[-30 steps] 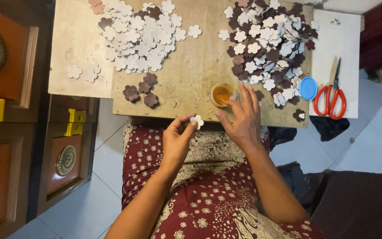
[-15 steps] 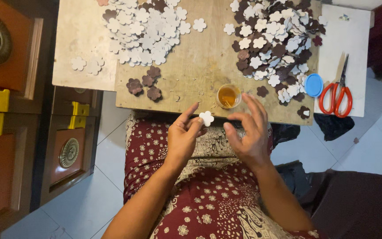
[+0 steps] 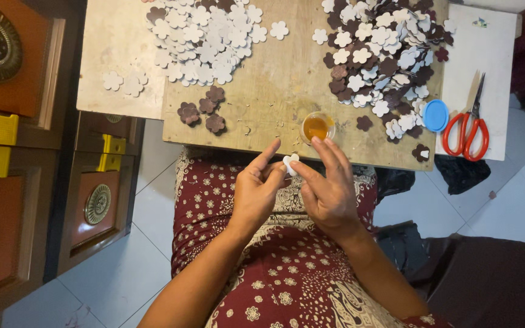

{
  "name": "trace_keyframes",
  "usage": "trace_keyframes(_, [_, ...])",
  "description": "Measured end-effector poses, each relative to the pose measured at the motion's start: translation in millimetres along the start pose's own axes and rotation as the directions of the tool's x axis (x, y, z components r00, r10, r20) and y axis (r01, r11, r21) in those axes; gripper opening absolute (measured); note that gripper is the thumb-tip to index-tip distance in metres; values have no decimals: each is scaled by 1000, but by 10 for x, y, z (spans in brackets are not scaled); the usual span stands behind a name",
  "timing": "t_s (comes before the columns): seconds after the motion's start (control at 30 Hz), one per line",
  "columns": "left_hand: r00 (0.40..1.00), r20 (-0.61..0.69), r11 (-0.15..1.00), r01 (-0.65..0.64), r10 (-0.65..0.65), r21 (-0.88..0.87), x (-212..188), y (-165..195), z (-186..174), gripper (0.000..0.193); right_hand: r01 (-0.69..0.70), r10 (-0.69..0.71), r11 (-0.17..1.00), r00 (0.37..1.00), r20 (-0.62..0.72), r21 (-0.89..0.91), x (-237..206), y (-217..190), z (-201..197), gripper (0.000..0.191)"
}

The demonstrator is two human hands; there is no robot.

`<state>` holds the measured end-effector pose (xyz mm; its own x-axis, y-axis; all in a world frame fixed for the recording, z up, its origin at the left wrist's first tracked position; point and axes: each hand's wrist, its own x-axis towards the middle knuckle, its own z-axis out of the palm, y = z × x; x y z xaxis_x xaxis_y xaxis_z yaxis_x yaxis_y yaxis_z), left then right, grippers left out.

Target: The person sits on the floor and repeatedly picks up small flower-shaped craft pieces, applies adhesive from a small container, and presses them together to form layered units. The person handles white and brown pieces, placing finished units on the table.

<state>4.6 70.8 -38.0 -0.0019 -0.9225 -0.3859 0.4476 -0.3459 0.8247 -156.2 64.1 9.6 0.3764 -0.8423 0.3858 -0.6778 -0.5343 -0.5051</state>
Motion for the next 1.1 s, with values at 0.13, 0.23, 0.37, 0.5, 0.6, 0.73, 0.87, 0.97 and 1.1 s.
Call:
trace_keyframes(0.13, [1000, -16, 1000, 21, -22, -23, 10, -40, -25, 57, 17, -17, 1000, 1000, 18, 1, -36, 17, 23, 35])
trace_keyframes(0.23, [1000, -6, 998, -22, 21, -58, 47, -103, -33, 62, -39, 38, 995, 999, 11, 87, -96, 61, -2, 28])
trace_keyframes(0.37, [1000, -10, 996, 23, -24, -81, 86, -166, -99, 62, -51, 150, 675, 986, -68, 736, -198, 173, -95, 31])
trace_keyframes(0.5, [997, 18, 991, 82, -80, -106, 140, -213, -155, 66, 73, 225, 429, 957, -184, 900, -177, 276, -96, 40])
trace_keyframes(0.6, [991, 84, 985, 113, -103, -127, 143, -257, -176, 70, -68, 214, 742, 967, -140, 667, -107, 256, -60, 46])
trace_keyframes(0.73, [973, 148, 967, 197, -174, -159, 162, -276, -190, 72, -141, 159, 945, 987, -39, 294, 0, 172, -43, 55])
trace_keyframes(0.87, [968, 215, 970, 170, -131, -175, 176, -201, -202, 75, -96, 121, 947, 991, -62, 305, 37, 159, -23, 59])
trace_keyframes(0.97, [962, 198, 968, 214, -186, -132, 185, -82, -181, 66, -156, 183, 913, 983, -35, 377, 10, 215, 3, 57])
trace_keyframes(1.1, [994, -24, 936, 105, -102, 337, 452, 222, -210, 30, -351, 406, 777, 914, 10, 523, -15, 284, 60, 54])
